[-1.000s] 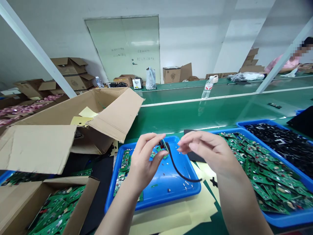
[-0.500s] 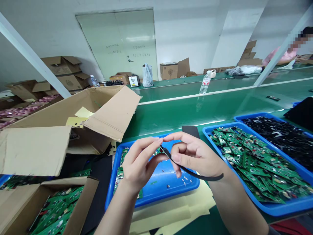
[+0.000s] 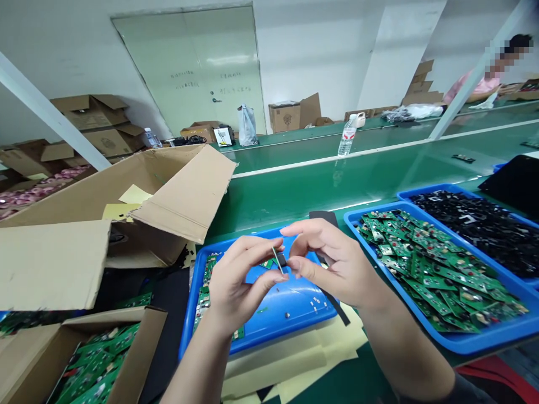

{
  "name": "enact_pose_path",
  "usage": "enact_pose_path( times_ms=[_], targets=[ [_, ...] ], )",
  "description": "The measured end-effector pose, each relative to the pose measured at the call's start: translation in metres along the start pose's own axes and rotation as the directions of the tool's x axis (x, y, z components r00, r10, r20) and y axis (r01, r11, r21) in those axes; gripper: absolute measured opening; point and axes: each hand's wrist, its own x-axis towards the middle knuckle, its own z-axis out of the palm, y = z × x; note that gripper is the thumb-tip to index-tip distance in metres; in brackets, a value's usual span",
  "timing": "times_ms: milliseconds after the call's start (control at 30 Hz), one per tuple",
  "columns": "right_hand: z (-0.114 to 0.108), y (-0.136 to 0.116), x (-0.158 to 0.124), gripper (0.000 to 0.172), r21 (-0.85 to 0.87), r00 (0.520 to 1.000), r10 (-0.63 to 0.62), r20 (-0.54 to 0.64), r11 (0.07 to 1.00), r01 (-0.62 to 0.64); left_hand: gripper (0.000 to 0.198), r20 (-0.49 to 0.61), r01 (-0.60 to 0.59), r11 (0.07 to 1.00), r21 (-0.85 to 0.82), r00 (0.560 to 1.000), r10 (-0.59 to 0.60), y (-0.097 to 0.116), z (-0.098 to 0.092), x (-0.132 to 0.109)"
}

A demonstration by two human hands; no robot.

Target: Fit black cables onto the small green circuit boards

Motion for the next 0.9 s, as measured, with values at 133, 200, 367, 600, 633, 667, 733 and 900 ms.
enact_pose_path(
  times_ms=[133, 200, 367, 600, 633, 667, 733, 900],
  targets=[
    [0.004, 0.001, -0.002, 0.025, -0.184, 0.990, -0.113, -0.083, 0.978, 0.096, 0.027, -0.003, 0.119, 0.978, -0.169, 0.993, -0.122, 0.003, 0.006, 0.001],
    [0.006, -0.001, -0.003, 0.026, -0.214, 0.985, -0.139, -0.102, 0.970, 0.115, 0.026, 0.006, 0.168, 0.956, -0.240, 0.985, -0.172, 0.005, 0.008, 0.001],
    [0.007, -0.007, -0.003, 0.027, -0.369, 0.962, -0.243, -0.128, 0.912, 0.181, 0.028, 0.075, 0.235, 0.925, -0.297, 0.972, -0.223, 0.005, 0.008, 0.000],
    [0.007, 0.001, 0.001, 0.024, -0.632, 0.922, -0.369, -0.118, 0.744, 0.217, 0.031, 0.246, 0.364, 0.901, -0.234, 0.919, -0.308, 0.006, 0.005, 0.004],
    [0.008, 0.002, 0.002, 0.024, -0.656, 0.919, -0.377, -0.115, 0.723, 0.214, 0.031, 0.253, 0.386, 0.892, -0.234, 0.910, -0.328, 0.006, 0.006, 0.004],
    [0.010, 0.003, 0.002, 0.023, -0.674, 0.920, -0.375, -0.115, 0.710, 0.205, 0.032, 0.246, 0.403, 0.884, -0.238, 0.905, -0.347, 0.006, 0.008, 0.004],
    [0.013, 0.004, 0.003, 0.020, -0.689, 0.928, -0.349, -0.127, 0.704, 0.171, 0.031, 0.201, 0.435, 0.867, -0.243, 0.897, -0.394, 0.005, 0.012, 0.002],
    [0.015, 0.004, 0.003, 0.008, -0.693, 0.934, -0.291, -0.210, 0.718, 0.068, 0.034, 0.086, 0.509, 0.833, -0.220, 0.860, -0.503, 0.004, 0.021, -0.001]
  ],
)
